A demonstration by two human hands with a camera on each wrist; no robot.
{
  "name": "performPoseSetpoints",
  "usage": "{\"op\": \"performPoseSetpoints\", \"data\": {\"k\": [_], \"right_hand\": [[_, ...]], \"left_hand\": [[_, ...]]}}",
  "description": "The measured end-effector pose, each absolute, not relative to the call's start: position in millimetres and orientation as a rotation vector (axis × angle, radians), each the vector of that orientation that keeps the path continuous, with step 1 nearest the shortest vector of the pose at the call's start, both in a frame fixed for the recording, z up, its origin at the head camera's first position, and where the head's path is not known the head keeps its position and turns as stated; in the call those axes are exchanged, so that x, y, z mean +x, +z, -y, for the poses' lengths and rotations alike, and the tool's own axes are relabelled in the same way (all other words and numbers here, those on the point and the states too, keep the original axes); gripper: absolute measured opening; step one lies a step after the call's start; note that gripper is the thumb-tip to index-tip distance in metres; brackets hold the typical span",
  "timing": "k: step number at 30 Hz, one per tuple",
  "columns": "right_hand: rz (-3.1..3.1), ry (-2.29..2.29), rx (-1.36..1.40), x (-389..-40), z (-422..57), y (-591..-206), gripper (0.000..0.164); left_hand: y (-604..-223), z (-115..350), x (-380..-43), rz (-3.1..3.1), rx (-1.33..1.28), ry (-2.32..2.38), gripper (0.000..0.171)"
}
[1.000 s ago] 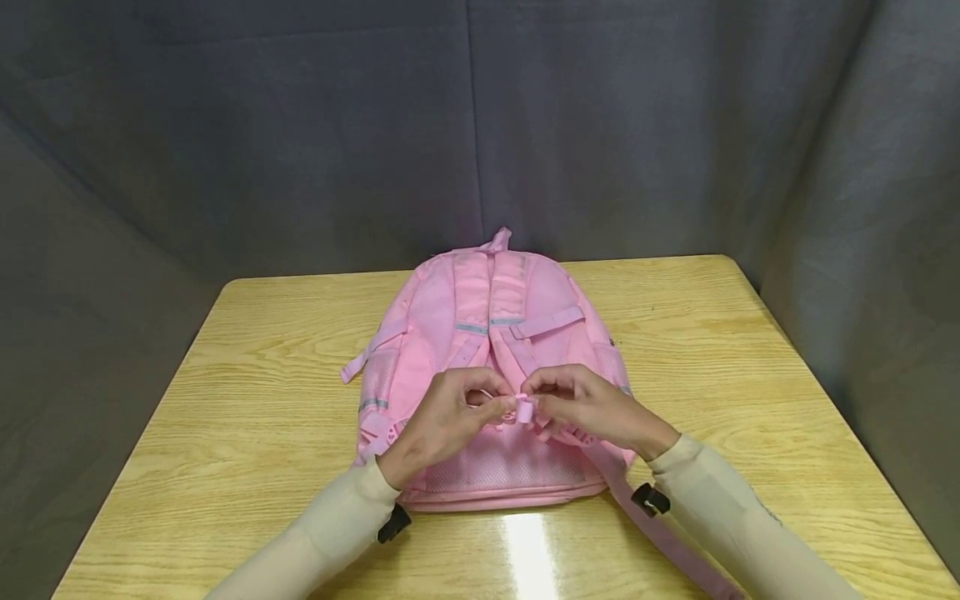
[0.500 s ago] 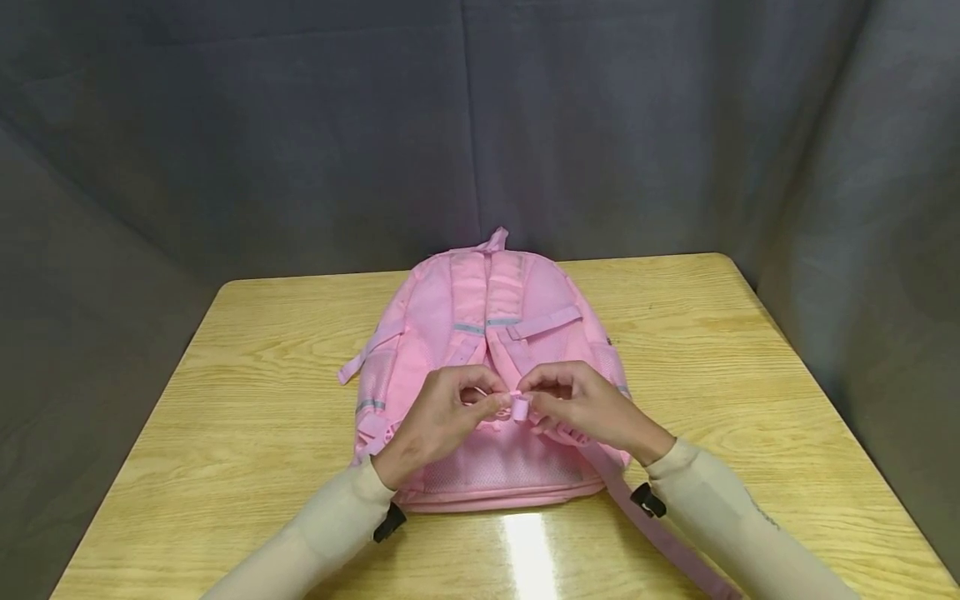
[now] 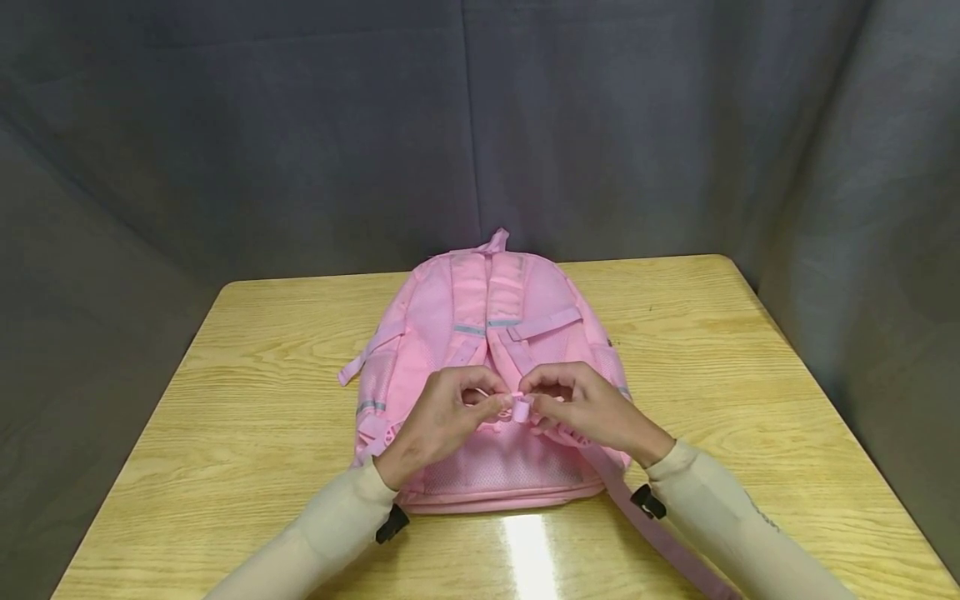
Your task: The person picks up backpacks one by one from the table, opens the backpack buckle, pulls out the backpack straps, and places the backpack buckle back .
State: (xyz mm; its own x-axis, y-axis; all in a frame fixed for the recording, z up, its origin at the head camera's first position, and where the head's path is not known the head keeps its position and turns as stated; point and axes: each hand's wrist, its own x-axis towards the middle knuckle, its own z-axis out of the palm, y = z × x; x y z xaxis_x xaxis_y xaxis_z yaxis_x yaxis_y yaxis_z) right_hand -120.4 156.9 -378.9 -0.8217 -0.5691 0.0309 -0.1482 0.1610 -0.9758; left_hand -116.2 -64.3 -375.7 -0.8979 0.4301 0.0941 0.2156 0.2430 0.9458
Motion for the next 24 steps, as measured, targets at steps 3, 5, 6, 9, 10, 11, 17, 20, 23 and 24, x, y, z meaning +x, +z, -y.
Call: {"op": "performPoseSetpoints", "data": {"k": [3,5,6,9,10,11,17,20,23,24], "right_hand": [[-2.092,-1.708,-0.685,-120.5,-156.6,-378.9,0.012],[-2.096,-1.702,-0.683,-120.5,-156.2,-378.8,0.012],[-2.105,-1.696,-0.677,-120.2,-156.0,-378.6,0.012],[-2.129,-1.675,-0.675,-119.1,-155.3,-378.0,0.013],[-2.140,-1.667,-0.679,-118.8,-154.9,-377.8,0.013],[-2.148,-1.661,-0.683,-118.7,-154.7,-377.8,0.014],[-2.179,-1.634,-0.698,-119.5,-156.6,-379.4,0.015],[-2.159,-1.641,-0.700,-120.4,-158.1,-380.7,0.014],[-2.117,-1.664,-0.699,-121.0,-158.5,-381.4,0.013],[-2.102,-1.672,-0.699,-121.2,-158.4,-381.6,0.013]], "left_hand": [[-375.4,64.7,-115.9,-2.327,0.610,1.717,0.006],[-375.4,65.2,-115.7,-2.327,0.606,1.718,0.005],[-375.5,65.3,-115.7,-2.326,0.606,1.720,0.005],[-376.3,65.5,-116.0,-2.322,0.603,1.727,0.005],[-376.6,65.7,-116.0,-2.317,0.601,1.729,0.005],[-377.0,65.9,-116.0,-2.316,0.600,1.730,0.005],[-377.9,67.3,-115.5,-2.286,0.601,1.729,0.003],[-377.8,67.5,-115.3,-2.264,0.609,1.729,0.004],[-377.1,67.6,-115.2,-2.243,0.612,1.741,0.003],[-376.9,67.6,-115.1,-2.242,0.612,1.743,0.003]]}}
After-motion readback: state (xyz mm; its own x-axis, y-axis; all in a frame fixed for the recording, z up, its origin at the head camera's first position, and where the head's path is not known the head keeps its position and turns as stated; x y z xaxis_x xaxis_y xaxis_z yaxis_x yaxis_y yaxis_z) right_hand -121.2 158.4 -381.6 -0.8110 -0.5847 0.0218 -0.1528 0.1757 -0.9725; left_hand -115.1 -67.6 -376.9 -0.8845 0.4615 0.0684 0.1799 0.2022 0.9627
